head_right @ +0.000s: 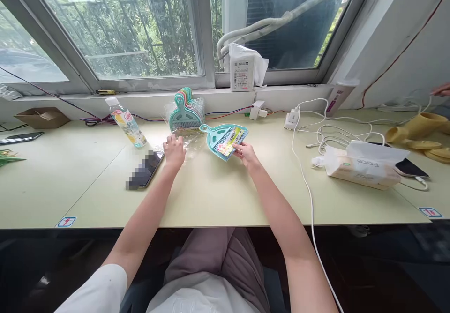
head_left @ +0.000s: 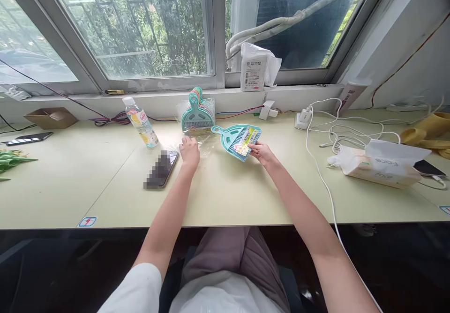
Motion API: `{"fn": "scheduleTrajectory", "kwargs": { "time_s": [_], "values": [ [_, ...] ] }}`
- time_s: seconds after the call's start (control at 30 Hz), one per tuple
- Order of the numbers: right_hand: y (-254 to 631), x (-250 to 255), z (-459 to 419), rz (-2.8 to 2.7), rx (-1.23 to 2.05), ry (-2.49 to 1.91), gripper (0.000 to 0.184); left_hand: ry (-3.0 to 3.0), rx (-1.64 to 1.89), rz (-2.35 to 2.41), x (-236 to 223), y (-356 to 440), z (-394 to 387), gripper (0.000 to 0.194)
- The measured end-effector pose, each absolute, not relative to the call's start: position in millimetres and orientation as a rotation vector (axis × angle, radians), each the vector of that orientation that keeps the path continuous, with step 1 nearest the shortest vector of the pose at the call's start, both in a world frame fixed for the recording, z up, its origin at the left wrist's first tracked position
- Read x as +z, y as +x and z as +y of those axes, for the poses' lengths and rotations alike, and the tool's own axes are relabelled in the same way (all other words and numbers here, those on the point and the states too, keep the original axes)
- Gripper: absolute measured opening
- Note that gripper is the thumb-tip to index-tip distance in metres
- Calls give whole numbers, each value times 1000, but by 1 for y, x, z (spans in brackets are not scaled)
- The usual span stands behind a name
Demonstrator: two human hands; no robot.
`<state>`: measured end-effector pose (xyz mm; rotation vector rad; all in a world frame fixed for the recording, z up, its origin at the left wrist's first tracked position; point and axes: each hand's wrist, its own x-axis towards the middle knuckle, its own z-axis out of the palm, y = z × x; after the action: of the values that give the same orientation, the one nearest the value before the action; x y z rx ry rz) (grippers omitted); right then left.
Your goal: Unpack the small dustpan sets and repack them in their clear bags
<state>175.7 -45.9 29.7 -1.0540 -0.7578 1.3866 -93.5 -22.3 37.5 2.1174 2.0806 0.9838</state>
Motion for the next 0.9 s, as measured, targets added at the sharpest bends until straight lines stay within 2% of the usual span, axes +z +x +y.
{"fn": "scheduleTrajectory", "kwargs": {
  "time_s": [0.1, 0.17, 0.3, 0.5, 0.9],
  "values": [
    [177, 28, -44, -854, 1451, -1084, 19, 2134, 587, 2247, 32, -100, -19, 17],
    [176, 27, -45, -931, 1491, -1104, 20, 2133, 512, 2246, 29, -100, -16, 16],
    [174, 25, -46, -1028, 1521, -1133, 20, 2074, 730, 2196, 28, -96, -12, 15],
    [168, 22, -46, -922, 1401, -1121, 20, 2143, 1090, 2027, 33, -81, -20, 12],
    [159, 21, -50, -985, 1351, -1031, 21, 2136, 1454, 1503, 32, -58, -33, 11]
  ]
}}
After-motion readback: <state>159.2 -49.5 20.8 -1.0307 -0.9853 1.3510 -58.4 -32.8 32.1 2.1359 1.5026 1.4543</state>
